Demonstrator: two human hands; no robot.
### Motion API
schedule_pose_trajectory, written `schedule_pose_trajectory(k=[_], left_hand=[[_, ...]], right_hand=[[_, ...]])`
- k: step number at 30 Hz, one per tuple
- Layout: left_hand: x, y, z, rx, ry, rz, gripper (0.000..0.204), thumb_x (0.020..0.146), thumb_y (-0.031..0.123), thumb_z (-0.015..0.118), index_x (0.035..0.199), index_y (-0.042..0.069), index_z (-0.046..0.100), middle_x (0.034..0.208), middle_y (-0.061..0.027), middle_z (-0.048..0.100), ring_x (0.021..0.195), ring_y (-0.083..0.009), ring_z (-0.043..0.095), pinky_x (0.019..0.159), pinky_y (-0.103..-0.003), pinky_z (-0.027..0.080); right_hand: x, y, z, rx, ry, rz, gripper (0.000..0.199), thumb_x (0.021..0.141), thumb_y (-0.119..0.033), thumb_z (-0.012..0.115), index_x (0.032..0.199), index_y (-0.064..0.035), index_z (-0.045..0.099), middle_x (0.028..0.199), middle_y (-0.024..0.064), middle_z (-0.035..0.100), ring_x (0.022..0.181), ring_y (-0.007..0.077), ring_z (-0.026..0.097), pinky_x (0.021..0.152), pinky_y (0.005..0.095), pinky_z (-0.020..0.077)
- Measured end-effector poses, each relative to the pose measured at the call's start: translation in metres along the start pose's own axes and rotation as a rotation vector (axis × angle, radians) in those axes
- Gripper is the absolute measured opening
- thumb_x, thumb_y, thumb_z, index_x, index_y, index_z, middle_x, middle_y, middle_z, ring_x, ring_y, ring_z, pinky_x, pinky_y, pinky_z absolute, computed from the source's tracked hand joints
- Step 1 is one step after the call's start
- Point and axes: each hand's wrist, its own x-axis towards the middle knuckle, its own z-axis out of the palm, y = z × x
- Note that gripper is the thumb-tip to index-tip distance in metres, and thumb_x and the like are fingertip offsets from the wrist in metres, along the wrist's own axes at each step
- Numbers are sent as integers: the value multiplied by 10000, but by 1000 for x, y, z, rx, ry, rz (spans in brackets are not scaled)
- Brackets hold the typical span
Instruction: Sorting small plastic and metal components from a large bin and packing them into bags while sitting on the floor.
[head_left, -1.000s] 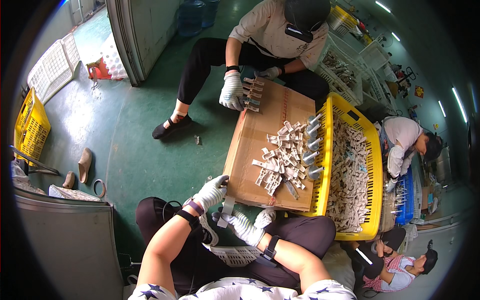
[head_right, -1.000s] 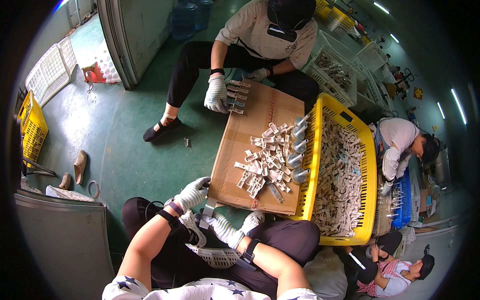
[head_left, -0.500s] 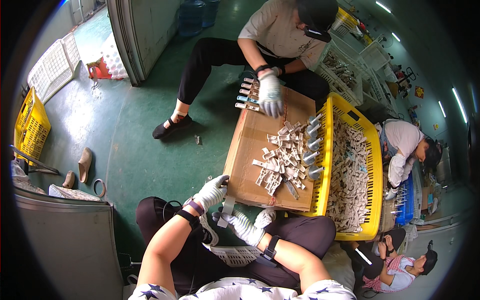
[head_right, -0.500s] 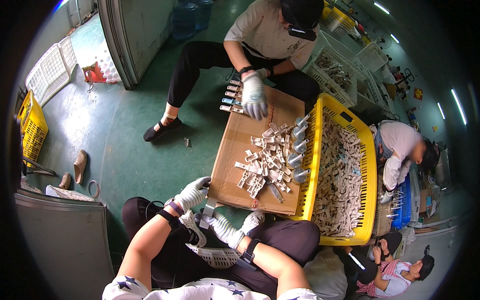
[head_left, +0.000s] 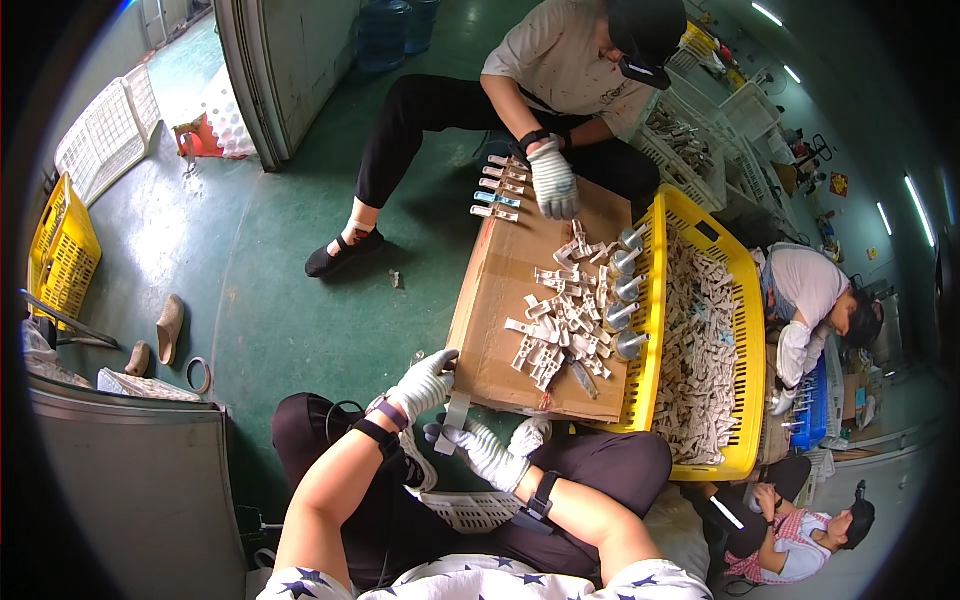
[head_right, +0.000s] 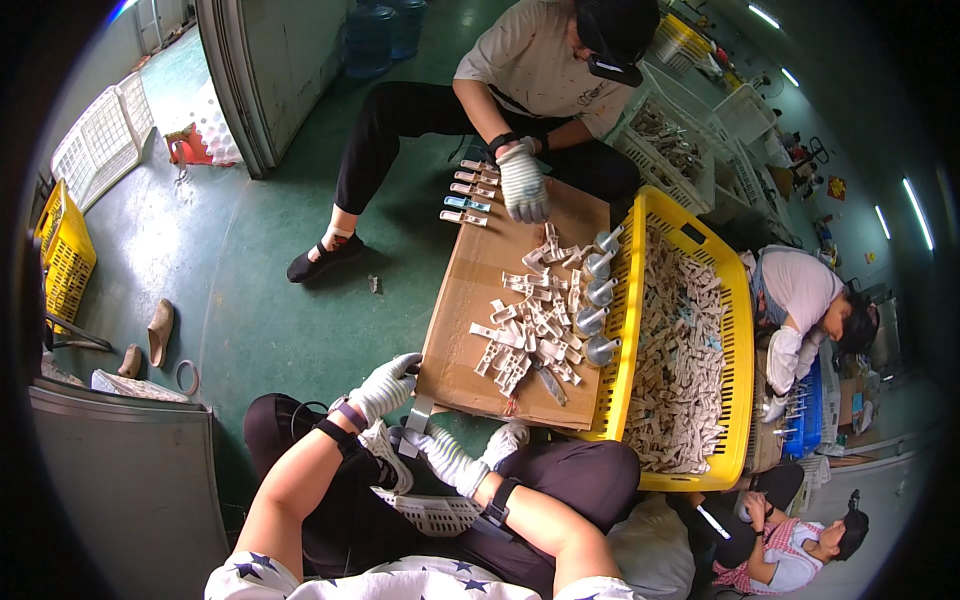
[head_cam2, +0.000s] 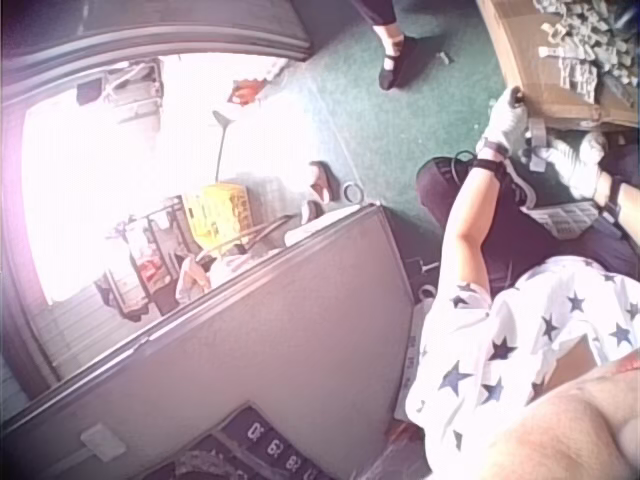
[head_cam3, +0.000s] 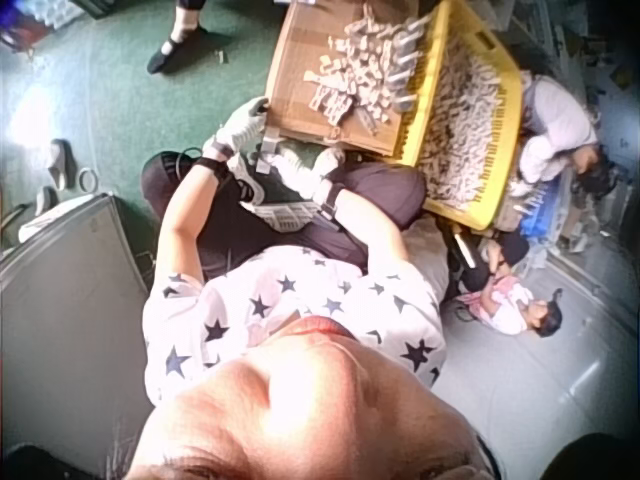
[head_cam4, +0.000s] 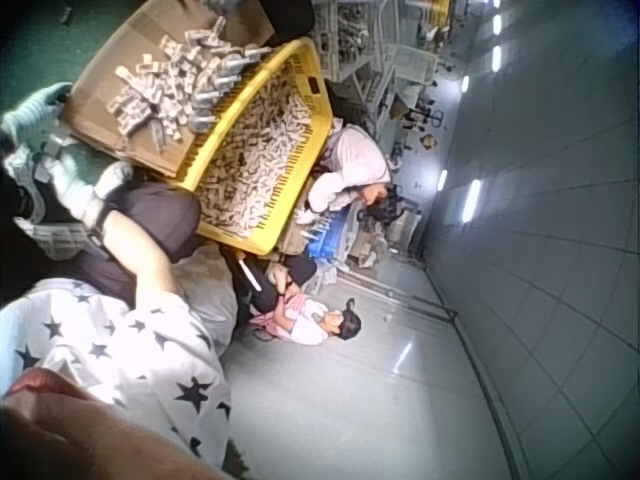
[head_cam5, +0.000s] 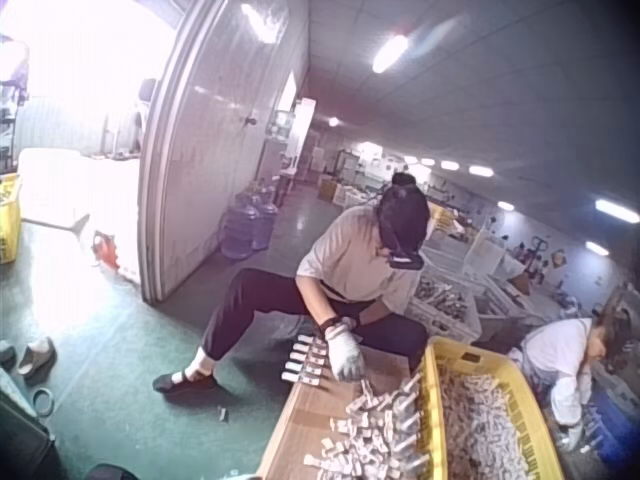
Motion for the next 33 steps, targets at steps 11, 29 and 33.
schedule_pose_trajectory(k=[11,29,33], left_hand=[[0,1,0,9,-4,10,486,802,-42,501,1281,44,508,1112,-116,616,1002,-210,578,873,-284,461],[-3,9,-2,0,-14,-5,481,800,-18,502,1277,46,513,1105,-118,611,998,-220,577,872,-289,460],[-4,10,-2,-3,-2,-5,475,800,-27,491,1270,42,518,1088,-114,611,977,-216,575,857,-290,462]], right_hand=[[1,3,-2,36,-20,14,269,910,-123,600,1149,-13,545,1080,92,629,1013,209,617,942,322,488],[0,4,-3,42,-2,28,316,902,-146,618,1173,-8,533,1096,102,624,1032,215,609,960,331,477],[-1,-1,1,33,-11,27,317,905,-157,615,1173,-7,533,1099,102,623,1040,214,606,966,330,472]])
